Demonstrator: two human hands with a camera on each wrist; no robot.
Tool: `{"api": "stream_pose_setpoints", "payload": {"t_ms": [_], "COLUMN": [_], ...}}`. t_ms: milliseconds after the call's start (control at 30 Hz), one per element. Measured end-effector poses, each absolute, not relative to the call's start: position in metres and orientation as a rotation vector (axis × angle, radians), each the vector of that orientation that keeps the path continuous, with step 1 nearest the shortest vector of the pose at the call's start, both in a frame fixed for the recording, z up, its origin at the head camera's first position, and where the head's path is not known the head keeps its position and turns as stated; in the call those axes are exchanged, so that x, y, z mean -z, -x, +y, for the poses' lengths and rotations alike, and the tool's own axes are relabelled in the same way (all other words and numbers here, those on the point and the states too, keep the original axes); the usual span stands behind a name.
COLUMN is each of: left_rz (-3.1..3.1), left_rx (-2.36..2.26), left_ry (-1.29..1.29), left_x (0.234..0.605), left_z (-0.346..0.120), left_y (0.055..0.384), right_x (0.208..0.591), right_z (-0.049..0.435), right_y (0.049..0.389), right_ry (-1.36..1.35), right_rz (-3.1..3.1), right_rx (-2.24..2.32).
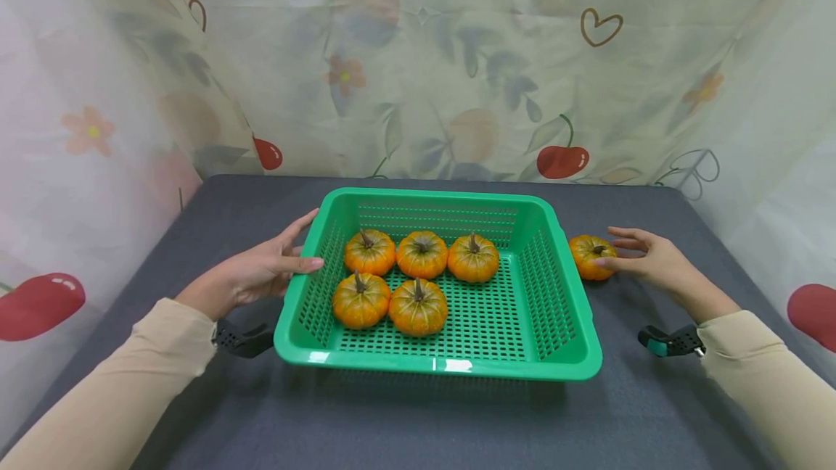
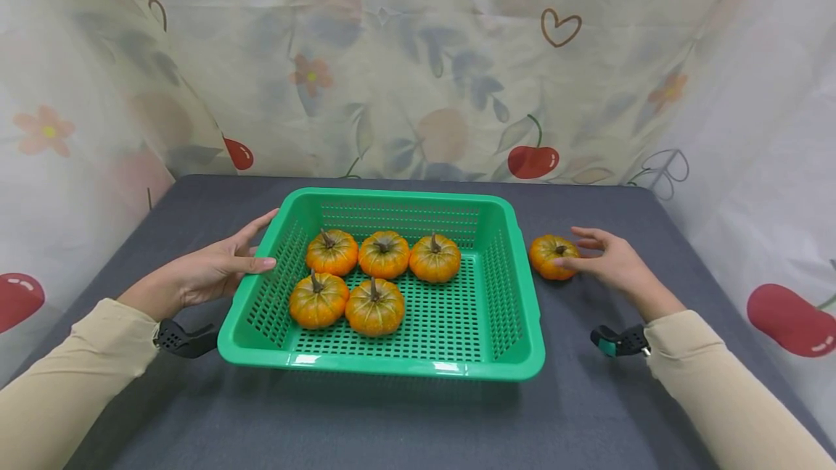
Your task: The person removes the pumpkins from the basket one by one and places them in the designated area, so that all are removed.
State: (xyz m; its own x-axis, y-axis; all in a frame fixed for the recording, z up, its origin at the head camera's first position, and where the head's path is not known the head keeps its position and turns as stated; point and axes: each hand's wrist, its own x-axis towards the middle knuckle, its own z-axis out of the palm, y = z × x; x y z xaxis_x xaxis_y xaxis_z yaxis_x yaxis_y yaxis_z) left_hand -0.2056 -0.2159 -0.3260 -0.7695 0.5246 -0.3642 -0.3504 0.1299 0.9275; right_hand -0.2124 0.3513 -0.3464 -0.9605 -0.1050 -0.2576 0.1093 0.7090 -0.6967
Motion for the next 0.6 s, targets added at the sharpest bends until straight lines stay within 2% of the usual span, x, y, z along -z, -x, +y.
{"api": "stream_pose_setpoints", "payload": {"t_ms": [600], "left_rz": [1.751], "left_rx": [-1.717], "left_ry": [-0.168], "left_x": [0.33], "left_z": [-0.216], "left_y": [0.208], "right_x": [0.294], "right_z": [0.349], "right_y": [0.188], "right_ry": [0.02], "right_rz": [2.755], "right_rx": [1.208]}}
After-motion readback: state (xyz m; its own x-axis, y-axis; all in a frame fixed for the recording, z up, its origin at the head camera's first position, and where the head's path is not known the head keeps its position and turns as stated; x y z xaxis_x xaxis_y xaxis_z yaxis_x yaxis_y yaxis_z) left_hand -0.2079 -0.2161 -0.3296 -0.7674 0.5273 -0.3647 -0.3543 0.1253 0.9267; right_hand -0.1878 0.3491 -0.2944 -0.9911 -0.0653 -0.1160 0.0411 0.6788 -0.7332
